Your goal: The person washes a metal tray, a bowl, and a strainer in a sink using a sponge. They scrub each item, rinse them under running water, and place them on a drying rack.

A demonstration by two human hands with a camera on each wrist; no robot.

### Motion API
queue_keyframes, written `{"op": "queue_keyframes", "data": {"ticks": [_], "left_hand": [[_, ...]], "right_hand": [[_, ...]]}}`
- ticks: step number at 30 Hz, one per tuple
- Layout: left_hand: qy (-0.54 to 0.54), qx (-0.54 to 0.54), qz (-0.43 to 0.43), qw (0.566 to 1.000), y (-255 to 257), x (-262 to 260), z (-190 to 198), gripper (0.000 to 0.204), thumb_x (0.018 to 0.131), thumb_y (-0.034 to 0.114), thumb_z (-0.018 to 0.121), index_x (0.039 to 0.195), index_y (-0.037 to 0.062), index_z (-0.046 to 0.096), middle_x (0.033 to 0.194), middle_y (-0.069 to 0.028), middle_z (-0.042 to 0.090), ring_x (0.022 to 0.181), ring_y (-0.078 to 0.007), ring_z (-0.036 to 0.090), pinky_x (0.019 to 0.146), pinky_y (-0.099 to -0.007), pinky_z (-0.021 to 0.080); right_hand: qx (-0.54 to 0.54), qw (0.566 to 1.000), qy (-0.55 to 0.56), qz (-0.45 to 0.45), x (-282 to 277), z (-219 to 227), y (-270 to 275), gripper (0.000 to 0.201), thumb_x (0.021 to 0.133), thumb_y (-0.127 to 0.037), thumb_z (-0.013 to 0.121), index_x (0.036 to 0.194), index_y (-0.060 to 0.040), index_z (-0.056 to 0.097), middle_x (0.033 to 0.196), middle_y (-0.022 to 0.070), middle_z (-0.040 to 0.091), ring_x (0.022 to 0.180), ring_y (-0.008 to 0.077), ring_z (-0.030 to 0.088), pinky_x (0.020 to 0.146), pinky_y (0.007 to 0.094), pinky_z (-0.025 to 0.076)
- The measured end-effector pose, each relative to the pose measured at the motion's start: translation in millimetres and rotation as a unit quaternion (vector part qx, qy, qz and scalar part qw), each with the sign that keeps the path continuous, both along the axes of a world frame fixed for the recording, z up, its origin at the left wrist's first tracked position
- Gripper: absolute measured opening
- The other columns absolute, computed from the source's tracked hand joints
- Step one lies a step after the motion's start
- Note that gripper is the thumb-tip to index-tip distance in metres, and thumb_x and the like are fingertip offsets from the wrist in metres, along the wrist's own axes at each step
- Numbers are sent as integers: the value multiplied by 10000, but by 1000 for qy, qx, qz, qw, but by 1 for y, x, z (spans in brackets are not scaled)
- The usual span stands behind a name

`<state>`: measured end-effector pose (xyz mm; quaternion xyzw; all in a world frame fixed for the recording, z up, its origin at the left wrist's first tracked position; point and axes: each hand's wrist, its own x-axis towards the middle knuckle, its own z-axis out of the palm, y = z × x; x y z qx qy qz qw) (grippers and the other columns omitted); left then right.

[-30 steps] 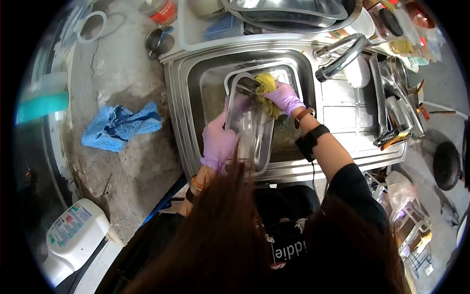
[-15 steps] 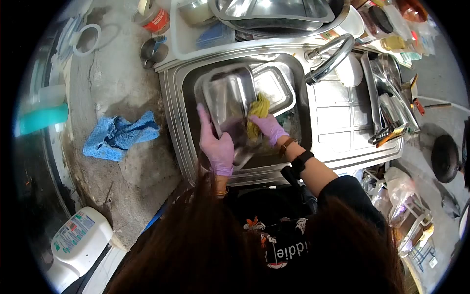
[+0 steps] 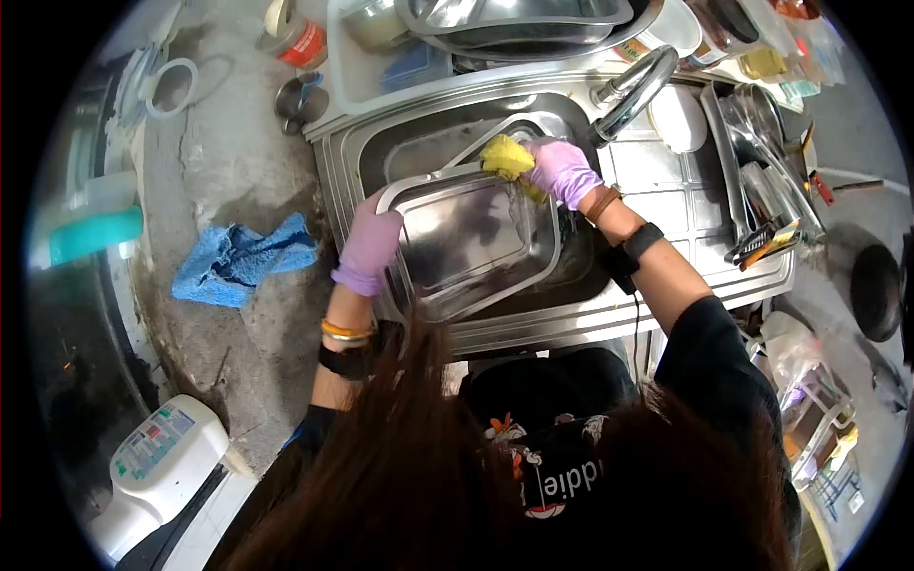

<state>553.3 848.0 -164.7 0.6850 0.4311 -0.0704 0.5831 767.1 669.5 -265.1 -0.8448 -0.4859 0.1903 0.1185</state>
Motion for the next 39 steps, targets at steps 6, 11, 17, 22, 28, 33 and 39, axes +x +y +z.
{"op": "queue_keyframes", "data": {"ticks": [6, 11, 17, 22, 28, 33, 39], "left_hand": [[-149, 107, 154, 971, -41, -9, -7, 434, 667, -74, 372, 1032, -64, 608, 901, -92, 639, 812, -128, 588, 753, -230, 450], [-233, 110, 242, 935, -60, -5, -8, 475, 644, -122, 356, 1039, -53, 611, 980, -99, 637, 910, -158, 587, 859, -251, 427], [-324, 302, 181, 878, -96, -6, -19, 408, 684, -123, 411, 1022, -32, 621, 1044, -142, 611, 1062, -249, 544, 958, -335, 372], [-343, 421, 50, 838, -120, -18, 2, 466, 632, -133, 388, 1018, -13, 620, 1110, -166, 573, 1077, -325, 534, 960, -400, 386], [-384, 419, -68, 820, -92, -70, 46, 300, 832, 55, 476, 1111, 50, 587, 1155, -137, 557, 1122, -302, 507, 912, -361, 426], [-460, 359, 160, 796, -57, -23, 116, 381, 835, 90, 429, 1172, -83, 471, 1100, -193, 545, 997, -292, 548, 858, -390, 470], [-427, 48, 407, 806, -33, 88, 146, 438, 783, 15, 488, 1216, 13, 423, 1058, -172, 539, 942, -281, 567, 847, -422, 471]], "right_hand": [[144, 890, 346, -260, -15, -81, -16, 441, 750, -380, 665, 966, 1, 616, 809, 183, 642, 738, 306, 620, 691, 339, 479], [107, 862, 374, -325, -56, -104, -27, 483, 747, -429, 664, 933, 14, 615, 771, 136, 652, 698, 241, 634, 628, 317, 488], [184, 558, 687, -427, -102, -81, -18, 319, 819, -446, 585, 868, -131, 590, 637, -20, 547, 465, 93, 470, 383, 232, 331], [219, 437, 801, -345, -128, -66, -15, 367, 842, -455, 548, 1016, -132, 519, 808, 36, 589, 586, 143, 555, 494, 257, 436], [-86, 762, 583, -268, -98, -26, -59, 412, 875, -436, 475, 958, -45, 571, 650, 72, 601, 518, 175, 580, 467, 266, 485], [-97, 784, 556, -259, -81, -51, -85, 420, 880, -434, 461, 974, -38, 561, 697, 79, 606, 525, 165, 577, 457, 260, 479], [-26, 742, 576, -342, -81, -44, -90, 408, 886, -409, 444, 1005, -34, 552, 770, 89, 626, 499, 166, 569, 459, 260, 481]]}}
